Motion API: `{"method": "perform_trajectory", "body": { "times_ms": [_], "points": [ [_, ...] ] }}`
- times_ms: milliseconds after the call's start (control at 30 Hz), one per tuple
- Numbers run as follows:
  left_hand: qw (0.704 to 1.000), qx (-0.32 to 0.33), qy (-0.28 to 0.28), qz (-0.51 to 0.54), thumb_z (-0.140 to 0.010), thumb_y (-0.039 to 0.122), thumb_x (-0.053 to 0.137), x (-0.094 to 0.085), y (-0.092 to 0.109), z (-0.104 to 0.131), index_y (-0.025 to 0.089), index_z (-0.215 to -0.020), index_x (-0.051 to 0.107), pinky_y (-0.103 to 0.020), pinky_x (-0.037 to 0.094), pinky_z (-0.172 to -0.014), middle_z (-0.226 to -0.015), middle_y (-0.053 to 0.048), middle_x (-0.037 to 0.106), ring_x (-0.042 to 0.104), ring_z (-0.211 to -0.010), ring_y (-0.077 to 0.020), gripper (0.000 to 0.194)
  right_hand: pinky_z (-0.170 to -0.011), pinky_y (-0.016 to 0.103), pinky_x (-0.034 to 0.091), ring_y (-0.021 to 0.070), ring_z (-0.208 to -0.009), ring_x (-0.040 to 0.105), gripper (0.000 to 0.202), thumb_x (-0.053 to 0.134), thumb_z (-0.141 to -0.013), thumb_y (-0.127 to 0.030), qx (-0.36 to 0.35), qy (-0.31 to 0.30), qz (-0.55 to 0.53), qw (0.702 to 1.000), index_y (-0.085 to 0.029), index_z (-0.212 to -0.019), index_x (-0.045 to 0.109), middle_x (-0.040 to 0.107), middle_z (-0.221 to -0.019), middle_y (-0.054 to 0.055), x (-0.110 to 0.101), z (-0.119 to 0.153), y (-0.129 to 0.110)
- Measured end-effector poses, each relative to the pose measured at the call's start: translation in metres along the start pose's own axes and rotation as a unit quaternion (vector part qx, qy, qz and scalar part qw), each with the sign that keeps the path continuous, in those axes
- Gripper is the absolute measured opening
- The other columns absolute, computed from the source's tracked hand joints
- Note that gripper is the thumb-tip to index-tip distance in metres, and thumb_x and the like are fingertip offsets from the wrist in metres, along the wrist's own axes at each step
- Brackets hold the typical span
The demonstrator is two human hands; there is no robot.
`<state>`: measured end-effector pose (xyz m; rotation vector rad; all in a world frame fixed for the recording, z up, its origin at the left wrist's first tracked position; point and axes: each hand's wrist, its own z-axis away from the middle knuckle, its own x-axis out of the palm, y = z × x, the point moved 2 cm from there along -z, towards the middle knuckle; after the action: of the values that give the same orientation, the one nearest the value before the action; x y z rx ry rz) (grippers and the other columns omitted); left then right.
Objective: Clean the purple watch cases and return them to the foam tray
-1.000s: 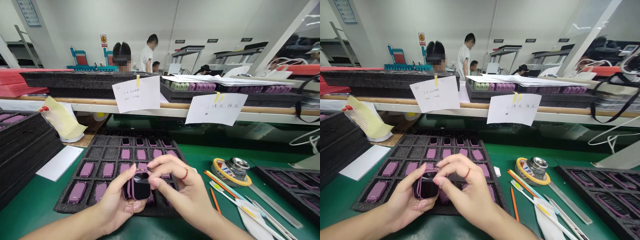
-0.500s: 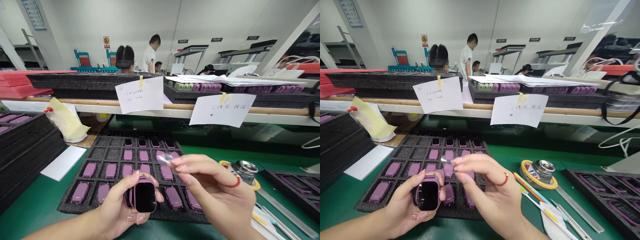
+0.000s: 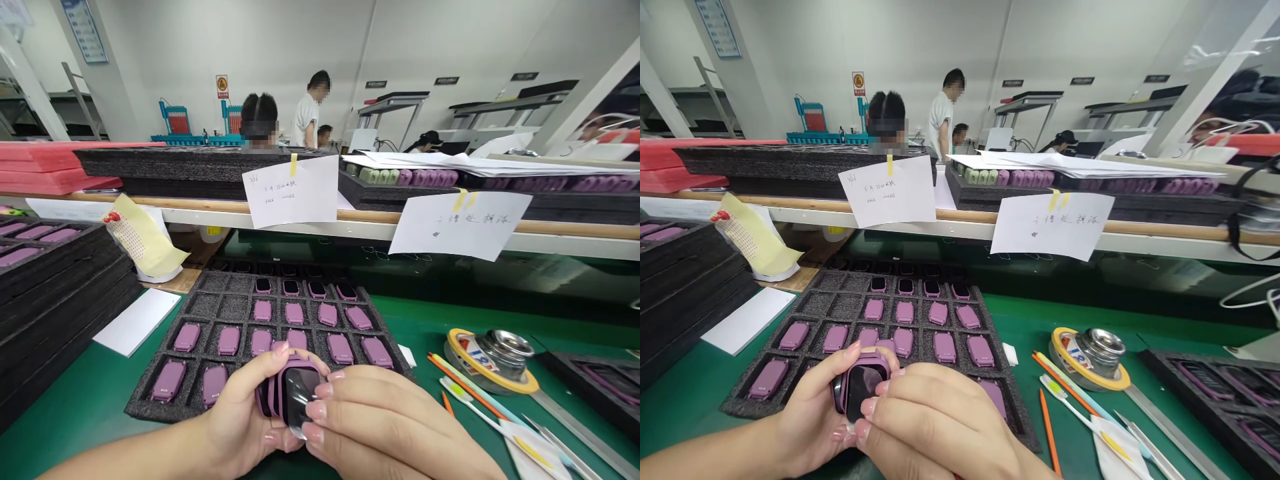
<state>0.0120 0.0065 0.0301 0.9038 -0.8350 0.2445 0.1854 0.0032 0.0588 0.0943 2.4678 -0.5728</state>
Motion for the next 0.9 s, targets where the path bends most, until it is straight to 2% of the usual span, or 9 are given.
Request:
{"method": "perform_trajectory", "body": {
  "times_ms": [100,167,200,300,367,500,633,767,900],
  "points": [
    [1.000,0.008,0.002,0.020,-0.070,0.055,0.082,-0.001,0.000,-0.001,0.012,-0.090,0.072,-0.013,0.019,-0.038,-0.070,-0.002,0.058,0.044,-0.044,-0.0026,0.048,-0.093,0.029,0.060,0.0182,-0.090,0.077,0.038,0.050,-0.102,-0.018,-0.076,-0.020,0.003,0.997,-0.028,-0.137,0.059,0.081,-0.102,0.001,0.000,-0.009,0.000],
    [0.999,0.029,0.000,0.033,-0.071,0.053,0.083,-0.001,-0.001,-0.002,0.014,-0.088,0.071,-0.013,0.017,-0.039,-0.068,0.001,0.056,0.041,-0.044,-0.0015,0.045,-0.094,0.033,0.058,0.0195,-0.090,0.076,0.036,0.062,-0.096,-0.014,-0.070,-0.024,0.054,0.996,-0.026,-0.129,0.062,0.081,-0.100,0.002,0.001,-0.013,-0.001],
    [0.999,0.044,-0.001,0.032,-0.072,0.053,0.083,-0.001,-0.002,-0.002,0.014,-0.087,0.070,-0.013,0.017,-0.039,-0.064,0.003,0.054,0.038,-0.042,-0.0011,0.043,-0.093,0.036,0.058,0.0209,-0.089,0.075,0.039,0.070,-0.091,-0.016,-0.062,-0.025,0.077,0.995,-0.024,-0.128,0.061,0.080,-0.100,0.003,0.002,-0.013,-0.001],
    [0.996,0.083,-0.004,-0.013,-0.075,0.053,0.081,0.001,-0.004,-0.002,0.015,-0.082,0.066,-0.015,0.016,-0.040,-0.056,0.007,0.048,0.031,-0.039,-0.0010,0.042,-0.078,0.038,0.059,0.0227,-0.083,0.069,0.073,0.086,-0.077,-0.039,0.011,-0.011,0.085,0.996,-0.021,-0.138,0.051,0.075,-0.100,0.008,0.010,-0.012,0.000],
    [0.995,0.090,0.002,-0.044,-0.073,0.055,0.083,0.001,-0.006,-0.002,0.016,-0.081,0.062,-0.015,0.014,-0.040,-0.056,0.007,0.048,0.029,-0.040,-0.0008,0.045,-0.072,0.033,0.058,0.0203,-0.079,0.066,0.075,0.088,-0.074,-0.039,0.071,-0.011,0.049,0.996,-0.022,-0.137,0.050,0.070,-0.096,0.005,0.015,-0.010,0.004],
    [0.996,0.083,0.020,-0.026,-0.067,0.060,0.085,0.001,-0.007,-0.003,0.017,-0.083,0.058,-0.015,0.017,-0.042,-0.054,0.008,0.050,0.026,-0.040,-0.0005,0.053,-0.076,0.027,0.056,0.0169,-0.085,0.066,0.065,0.084,-0.074,-0.017,0.099,0.006,-0.034,0.995,-0.028,-0.130,0.051,0.069,-0.100,0.001,0.015,-0.010,0.008],
    [0.996,0.068,0.053,0.011,-0.061,0.056,0.090,-0.002,-0.004,-0.004,0.018,-0.082,0.059,-0.014,0.016,-0.041,-0.051,0.008,0.052,0.026,-0.038,-0.0006,0.054,-0.089,0.031,0.055,0.0198,-0.100,0.066,0.068,0.086,-0.074,-0.021,0.092,0.000,-0.038,0.995,-0.029,-0.131,0.051,0.070,-0.115,0.003,0.009,-0.013,0.010],
    [0.998,0.046,0.039,-0.008,-0.066,0.058,0.086,-0.004,-0.005,-0.004,0.013,-0.073,0.064,-0.013,0.014,-0.038,-0.042,0.008,0.042,0.023,-0.036,0.0004,0.051,-0.090,0.033,0.054,0.0197,-0.099,0.065,0.064,0.087,-0.075,-0.024,0.089,-0.006,-0.023,0.996,-0.027,-0.129,0.054,0.070,-0.110,0.004,0.006,-0.016,0.011],
    [0.998,0.035,0.045,-0.027,-0.069,0.058,0.084,-0.004,-0.006,-0.004,0.009,-0.076,0.070,-0.011,0.014,-0.036,-0.042,0.009,0.038,0.026,-0.037,0.0003,0.052,-0.088,0.035,0.055,0.0199,-0.095,0.066,0.061,0.085,-0.075,-0.021,0.091,-0.017,-0.014,0.996,-0.025,-0.128,0.056,0.068,-0.106,0.005,0.007,-0.016,0.016]
  ]
}}
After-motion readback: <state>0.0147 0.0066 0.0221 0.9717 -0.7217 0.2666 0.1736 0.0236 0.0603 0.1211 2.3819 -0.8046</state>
